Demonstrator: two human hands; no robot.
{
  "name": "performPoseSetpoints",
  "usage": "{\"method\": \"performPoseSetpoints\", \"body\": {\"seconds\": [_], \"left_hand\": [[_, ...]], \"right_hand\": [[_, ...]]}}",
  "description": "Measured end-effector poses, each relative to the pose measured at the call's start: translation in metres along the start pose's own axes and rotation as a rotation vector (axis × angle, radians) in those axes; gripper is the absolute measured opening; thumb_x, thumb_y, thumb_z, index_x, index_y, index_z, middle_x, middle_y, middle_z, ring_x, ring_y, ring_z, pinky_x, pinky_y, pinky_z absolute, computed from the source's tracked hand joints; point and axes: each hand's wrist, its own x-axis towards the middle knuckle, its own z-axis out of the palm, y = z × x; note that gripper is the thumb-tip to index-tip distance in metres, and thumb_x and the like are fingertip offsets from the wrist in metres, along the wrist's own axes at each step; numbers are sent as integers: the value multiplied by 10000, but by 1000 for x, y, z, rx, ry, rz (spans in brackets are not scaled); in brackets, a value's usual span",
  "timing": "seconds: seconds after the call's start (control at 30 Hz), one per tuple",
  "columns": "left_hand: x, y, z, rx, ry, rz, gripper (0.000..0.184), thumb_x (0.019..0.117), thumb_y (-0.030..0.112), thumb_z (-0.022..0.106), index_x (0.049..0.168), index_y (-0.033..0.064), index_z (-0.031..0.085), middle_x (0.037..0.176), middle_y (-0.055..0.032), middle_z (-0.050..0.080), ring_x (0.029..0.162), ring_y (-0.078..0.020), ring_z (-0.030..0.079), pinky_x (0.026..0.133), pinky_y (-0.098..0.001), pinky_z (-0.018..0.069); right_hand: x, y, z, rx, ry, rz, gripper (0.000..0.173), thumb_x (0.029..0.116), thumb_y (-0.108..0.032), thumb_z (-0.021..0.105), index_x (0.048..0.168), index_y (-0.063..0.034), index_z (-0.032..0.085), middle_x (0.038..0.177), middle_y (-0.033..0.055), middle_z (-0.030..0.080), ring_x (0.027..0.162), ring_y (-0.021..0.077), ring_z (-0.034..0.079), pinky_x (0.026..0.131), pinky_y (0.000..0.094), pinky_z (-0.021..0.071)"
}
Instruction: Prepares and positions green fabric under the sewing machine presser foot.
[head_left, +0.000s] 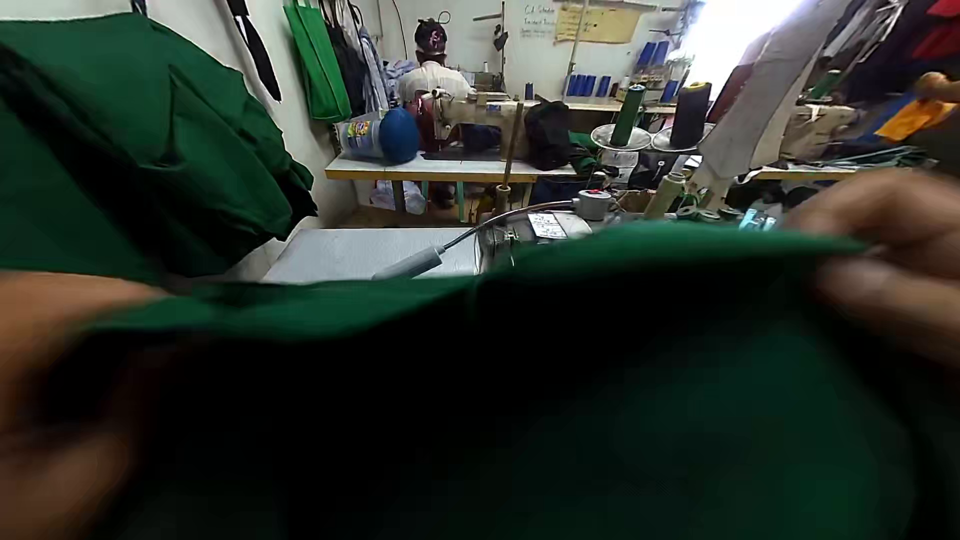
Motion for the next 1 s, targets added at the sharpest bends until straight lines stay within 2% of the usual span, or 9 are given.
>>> {"method": "performPoseSetpoints", "body": {"seconds": [0.07,0.13,0.27,0.4,0.57,0.67,0.77,0.87,1.0], "left_hand": [[5,-9,73,-27,-139,26,259,888,164,587,1035,-7,715,987,-193,718,905,-389,715,768,-609,568],[7,-14,151,-112,-254,45,171,867,169,638,977,67,721,889,-136,711,829,-362,713,709,-601,570],[4,-20,244,-99,-395,33,439,970,431,567,1160,68,727,1058,-166,720,1035,-379,689,879,-594,536],[10,-22,239,58,-283,54,629,934,549,523,1315,68,664,1279,-205,652,1221,-421,602,970,-650,454],[-6,0,230,-79,-334,139,609,1012,593,388,1248,141,720,1189,-126,729,1125,-323,695,923,-571,552],[-6,-26,238,-138,-636,101,761,950,754,304,1503,281,528,1552,-77,504,1461,-352,426,1104,-733,317],[-21,-53,239,-178,-635,153,804,907,805,254,1572,379,398,1663,-66,332,1546,-376,246,1119,-813,156],[-53,-39,221,-197,-552,163,843,904,847,185,1563,372,412,1636,-164,357,1511,-464,284,1089,-838,188],[-65,-26,215,-174,-486,108,809,907,847,169,1534,417,447,1610,-118,419,1484,-446,355,1068,-843,219]], "right_hand": [[-7,50,-2,-273,16,187,100,980,-172,574,1039,-235,623,752,-77,669,601,16,621,519,200,532],[-11,111,-3,-643,-9,219,101,967,-266,607,1046,-206,625,748,-58,664,614,81,633,542,318,545],[-15,192,10,-1129,-122,180,242,949,-213,702,1121,-45,675,832,169,710,720,387,714,623,604,571],[-19,187,53,-1273,-179,48,449,922,-329,654,1222,4,678,1105,297,671,1021,528,663,776,694,527],[-24,186,142,-995,-226,-36,607,1046,-550,370,1373,-110,631,1395,110,647,1354,316,566,1082,617,439],[-29,216,151,-911,-359,-16,770,1008,-682,274,1532,-160,489,1576,108,479,1496,331,389,1173,690,275],[-37,225,126,-827,-536,-112,746,1018,-678,260,1561,-197,436,1619,96,420,1525,343,329,1182,690,250],[-49,232,90,-751,-649,-223,664,1034,-637,326,1553,-234,426,1631,72,400,1537,322,304,1192,655,250],[-50,230,79,-752,-605,-316,558,1067,-556,347,1500,-232,483,1575,86,472,1498,285,378,1195,543,315]]}}
